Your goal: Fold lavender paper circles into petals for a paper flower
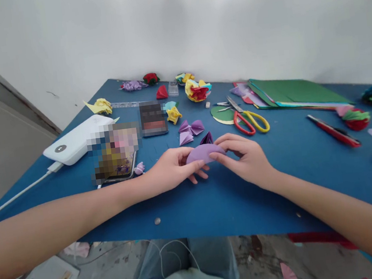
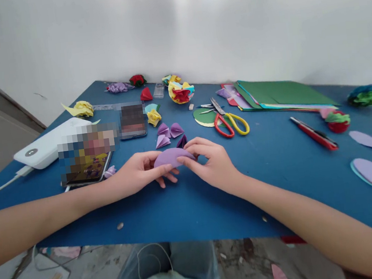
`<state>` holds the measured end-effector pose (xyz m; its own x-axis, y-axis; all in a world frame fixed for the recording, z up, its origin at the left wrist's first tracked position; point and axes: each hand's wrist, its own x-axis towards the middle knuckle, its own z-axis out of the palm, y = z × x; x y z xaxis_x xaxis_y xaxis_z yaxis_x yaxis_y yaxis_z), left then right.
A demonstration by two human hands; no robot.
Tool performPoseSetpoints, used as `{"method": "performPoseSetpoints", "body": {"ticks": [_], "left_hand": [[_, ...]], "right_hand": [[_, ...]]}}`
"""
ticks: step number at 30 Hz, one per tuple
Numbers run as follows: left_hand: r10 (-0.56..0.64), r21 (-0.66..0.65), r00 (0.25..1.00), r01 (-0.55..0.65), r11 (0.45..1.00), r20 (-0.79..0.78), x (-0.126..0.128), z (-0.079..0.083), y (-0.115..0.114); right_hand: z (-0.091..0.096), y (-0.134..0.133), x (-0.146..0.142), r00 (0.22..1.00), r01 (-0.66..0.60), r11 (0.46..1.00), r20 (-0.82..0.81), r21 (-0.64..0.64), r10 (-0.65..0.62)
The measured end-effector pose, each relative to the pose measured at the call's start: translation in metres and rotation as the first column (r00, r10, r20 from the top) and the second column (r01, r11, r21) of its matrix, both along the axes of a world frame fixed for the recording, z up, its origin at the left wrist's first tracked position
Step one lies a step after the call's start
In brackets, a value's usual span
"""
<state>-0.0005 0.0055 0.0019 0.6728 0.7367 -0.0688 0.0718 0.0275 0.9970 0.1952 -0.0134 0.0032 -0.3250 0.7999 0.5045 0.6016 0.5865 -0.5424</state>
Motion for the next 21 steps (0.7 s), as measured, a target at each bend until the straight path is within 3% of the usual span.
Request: {"method": "performPoseSetpoints", "body": {"ticks": [7,12,14,17,19,21], "left_hand": [[0.001,0.03,1.0,-0.001,1.0,-0.006,0.0,-0.001,0.0],[0.013,0.057,1.0,-0.012,0.998,-0.013,-0.002,-0.001,-0.001],[0.009,0.073,1.0,-0.008,0.997,-0.018,-0.002,-0.001,-0.002],[0.002,0.097,0.999,0.001,0.995,-0.033,-0.002,-0.002,-0.003],[0.001,0.125,0.999,0.004,0.992,-0.041,-0.002,-0.003,-0.003],[-0.001,0.164,0.999,0.008,0.986,-0.044,-0.003,-0.002,-0.005]], "right_hand": [[-0.001,0.0,0.0,0.999,-0.02,0.997,-0.028,-0.071,0.018],[-0.009,0.002,0.001,0.961,-0.083,0.962,-0.277,-0.259,0.008],[-0.01,0.003,0.001,0.937,-0.155,0.916,-0.349,-0.371,0.017],[-0.007,0.005,0.002,0.922,-0.25,0.795,-0.388,-0.553,0.02],[-0.004,0.005,0.002,0.915,-0.284,0.726,-0.402,-0.626,0.012],[-0.002,0.005,0.001,0.91,-0.298,0.698,-0.414,-0.652,0.002]]}}
